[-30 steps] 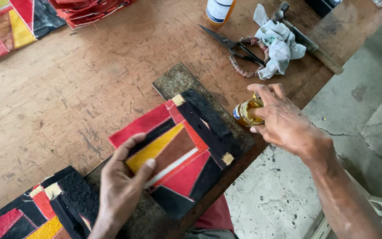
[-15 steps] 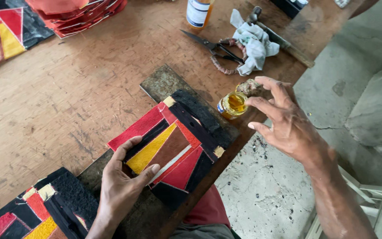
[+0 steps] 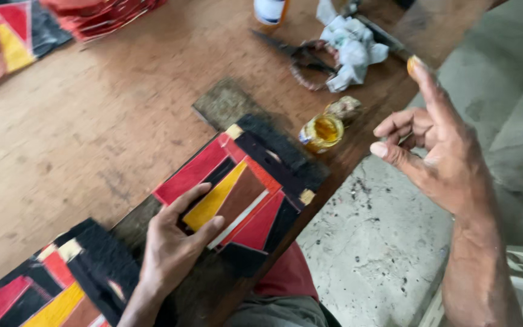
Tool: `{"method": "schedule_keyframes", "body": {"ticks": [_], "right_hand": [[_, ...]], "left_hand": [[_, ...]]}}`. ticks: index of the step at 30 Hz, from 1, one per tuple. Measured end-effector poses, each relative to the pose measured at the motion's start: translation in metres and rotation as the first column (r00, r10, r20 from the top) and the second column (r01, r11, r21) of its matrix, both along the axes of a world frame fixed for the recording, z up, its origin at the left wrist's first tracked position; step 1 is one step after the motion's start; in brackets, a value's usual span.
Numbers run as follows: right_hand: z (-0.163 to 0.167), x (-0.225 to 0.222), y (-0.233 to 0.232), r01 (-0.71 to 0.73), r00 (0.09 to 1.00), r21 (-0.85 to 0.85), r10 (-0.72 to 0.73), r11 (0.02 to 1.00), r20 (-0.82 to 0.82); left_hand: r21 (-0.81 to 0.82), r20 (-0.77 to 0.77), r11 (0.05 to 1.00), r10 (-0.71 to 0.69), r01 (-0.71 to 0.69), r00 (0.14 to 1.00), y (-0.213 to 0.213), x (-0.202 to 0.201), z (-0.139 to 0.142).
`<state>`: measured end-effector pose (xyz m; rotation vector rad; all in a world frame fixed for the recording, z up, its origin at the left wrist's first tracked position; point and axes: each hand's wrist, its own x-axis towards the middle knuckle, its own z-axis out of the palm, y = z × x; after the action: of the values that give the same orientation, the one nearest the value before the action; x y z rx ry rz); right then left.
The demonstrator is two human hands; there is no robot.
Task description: The person assembles colorful geometric fabric or leather patchwork pieces onto black backing panels at a workbench. They press and align the pieces with their fingers, apply glue from a jar, turn the panels over, and stack the finished panels with others on the table.
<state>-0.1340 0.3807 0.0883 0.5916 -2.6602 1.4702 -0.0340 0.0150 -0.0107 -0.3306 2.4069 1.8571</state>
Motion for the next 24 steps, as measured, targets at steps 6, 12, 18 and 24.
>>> {"method": "schedule_keyframes", "body": {"ticks": [6,12,18,24], "right_hand": [[-0.064,0.027,0.007,-0.136,0.880,-0.495,0.334,0.858,0.336],[-0.122,0.066,0.004,-0.007,0.680,-0.690,0.510,0.724,0.528],[-0.140,0.075,-0.002,0.064,0.598,-0.684,0.521,0.727,0.609],[-0.137,0.085,-0.008,-0.090,0.511,-0.749,0.676,0.656,0.531]], "left_hand": [[-0.134,0.060,0.991,-0.018,0.026,0.998,0.001,0.000,0.008],[-0.406,-0.235,0.914,-0.113,0.008,0.965,0.008,0.003,0.006],[-0.406,-0.287,0.914,-0.112,-0.015,0.951,0.010,0.006,0.000],[-0.441,-0.276,0.897,-0.113,-0.021,0.954,0.011,0.007,-0.003]]}}
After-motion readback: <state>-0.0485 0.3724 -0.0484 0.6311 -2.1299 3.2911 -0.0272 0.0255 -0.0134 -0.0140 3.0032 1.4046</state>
